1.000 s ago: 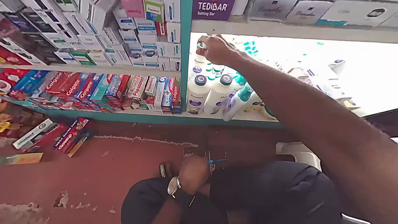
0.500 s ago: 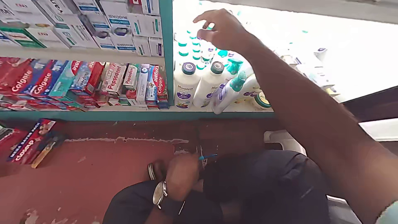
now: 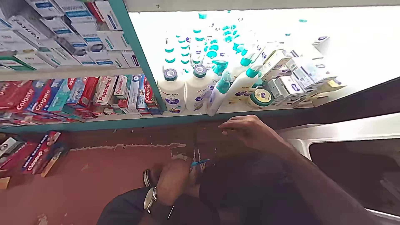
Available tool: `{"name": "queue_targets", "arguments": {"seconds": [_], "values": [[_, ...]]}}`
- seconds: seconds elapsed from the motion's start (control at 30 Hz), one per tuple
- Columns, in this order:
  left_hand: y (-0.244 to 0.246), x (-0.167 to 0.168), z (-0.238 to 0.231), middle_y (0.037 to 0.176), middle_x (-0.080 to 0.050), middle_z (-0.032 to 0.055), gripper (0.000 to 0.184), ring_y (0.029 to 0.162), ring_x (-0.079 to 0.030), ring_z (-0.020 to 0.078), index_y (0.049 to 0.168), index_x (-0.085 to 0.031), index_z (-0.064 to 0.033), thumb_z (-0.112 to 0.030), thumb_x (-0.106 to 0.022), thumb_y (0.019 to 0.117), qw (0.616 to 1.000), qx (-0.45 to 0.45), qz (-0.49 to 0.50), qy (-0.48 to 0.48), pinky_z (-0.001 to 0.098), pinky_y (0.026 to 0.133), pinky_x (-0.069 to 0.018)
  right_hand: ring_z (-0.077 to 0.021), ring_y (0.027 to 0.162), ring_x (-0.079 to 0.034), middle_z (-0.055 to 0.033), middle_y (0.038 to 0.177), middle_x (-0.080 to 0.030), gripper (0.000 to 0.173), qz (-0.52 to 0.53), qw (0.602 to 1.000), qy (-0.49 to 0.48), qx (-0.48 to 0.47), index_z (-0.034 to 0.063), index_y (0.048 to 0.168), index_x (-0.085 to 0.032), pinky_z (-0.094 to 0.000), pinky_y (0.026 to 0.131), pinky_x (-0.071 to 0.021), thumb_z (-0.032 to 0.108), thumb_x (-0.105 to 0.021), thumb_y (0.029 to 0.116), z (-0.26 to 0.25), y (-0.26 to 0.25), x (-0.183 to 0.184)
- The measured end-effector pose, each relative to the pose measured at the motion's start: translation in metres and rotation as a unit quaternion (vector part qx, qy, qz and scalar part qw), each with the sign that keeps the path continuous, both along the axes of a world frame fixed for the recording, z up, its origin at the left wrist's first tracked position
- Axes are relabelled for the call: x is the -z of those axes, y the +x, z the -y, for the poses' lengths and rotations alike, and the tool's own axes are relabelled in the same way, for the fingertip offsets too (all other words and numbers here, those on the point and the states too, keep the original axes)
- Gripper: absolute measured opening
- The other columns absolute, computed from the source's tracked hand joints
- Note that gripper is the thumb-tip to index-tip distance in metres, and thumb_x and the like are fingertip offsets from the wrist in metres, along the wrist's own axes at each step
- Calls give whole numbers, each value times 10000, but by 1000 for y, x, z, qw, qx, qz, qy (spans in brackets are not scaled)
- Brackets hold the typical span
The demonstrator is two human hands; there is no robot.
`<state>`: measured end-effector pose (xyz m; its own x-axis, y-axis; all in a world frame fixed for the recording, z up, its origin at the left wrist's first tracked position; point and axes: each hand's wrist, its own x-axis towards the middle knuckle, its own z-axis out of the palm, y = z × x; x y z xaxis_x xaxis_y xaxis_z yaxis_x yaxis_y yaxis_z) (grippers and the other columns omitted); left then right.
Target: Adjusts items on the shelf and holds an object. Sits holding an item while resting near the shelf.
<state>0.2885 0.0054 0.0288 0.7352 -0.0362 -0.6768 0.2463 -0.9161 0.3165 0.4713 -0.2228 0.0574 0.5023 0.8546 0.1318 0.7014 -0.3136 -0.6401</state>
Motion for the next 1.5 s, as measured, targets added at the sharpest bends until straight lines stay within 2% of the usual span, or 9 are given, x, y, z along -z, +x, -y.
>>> {"name": "queue_targets", "arguments": {"seconds": [0.1,0.27,0.5,0.9,1.03,1.1,1.2,1.33,1.5], "values": [[2,9,2,1132,-697,216,299,1098,-671,409,1275,-633,-58,-227,-487,1075,1000,-5,-10,-10,602,928,-528,-81,835,-676,-39,1021,-737,277,-23,1000,-16,-13,113,1195,-733,-261,759,-568,279,-581,1034,3,5,4],[3,18,-2,1154,-685,224,322,1107,-664,415,1274,-623,-49,-258,-465,1087,1000,-6,-25,6,607,931,-525,-242,1030,-702,-99,1162,-726,329,-65,985,-158,-39,136,1317,-682,-473,946,-547,281,-614,1029,8,11,7],[5,27,-4,1160,-680,232,335,1119,-660,415,1275,-619,-37,-263,-456,1089,999,-13,-28,8,610,943,-519,-289,1113,-674,-134,1228,-700,384,-93,974,-203,-44,136,1388,-627,-520,1003,-505,278,-613,1031,2,10,6],[1,33,6,1179,-685,225,335,1133,-660,405,1280,-639,-44,-261,-480,1080,1000,-14,16,-13,605,961,-519,-269,1055,-694,-130,1167,-721,399,-163,960,-198,-109,128,1352,-656,-510,969,-530,326,-654,1005,-26,-27,21],[3,29,14,1205,-691,200,335,1149,-660,393,1339,-632,-101,-254,-512,1066,998,5,59,-36,600,976,-518,-336,887,-684,-162,945,-701,258,-125,945,-254,-164,56,1123,-698,-566,811,-535,276,-598,1033,-44,-49,37],[3,31,15,1207,-693,187,340,1149,-663,382,1343,-633,-113,-269,-526,1060,997,8,63,-47,601,972,-522,-366,878,-671,-178,916,-677,222,-102,935,-295,-170,41,1064,-679,-571,787,-527,207,-533,1055,-49,-56,36],[3,32,13,1167,-698,190,329,1117,-671,381,1288,-651,-92,-293,-536,1055,996,3,66,-56,601,944,-532,-363,895,-676,-178,939,-692,207,-99,939,-290,-158,49,1094,-700,-569,808,-527,168,-537,1046,-49,-54,30],[4,27,13,1134,-706,188,323,1093,-680,379,1280,-651,-89,-289,-517,1064,995,-1,84,-58,600,928,-536,-261,810,-677,-103,899,-712,265,-125,949,-235,-168,104,1135,-735,-505,787,-544,313,-609,1032,-44,-47,37],[4,28,11,1119,-712,175,350,1070,-689,366,1303,-643,-107,-332,-521,1064,993,-20,95,-74,598,930,-540,-307,820,-674,-126,876,-697,234,-100,945,-270,-157,93,1094,-726,-541,764,-530,268,-581,1036,-44,-47,28]]}}
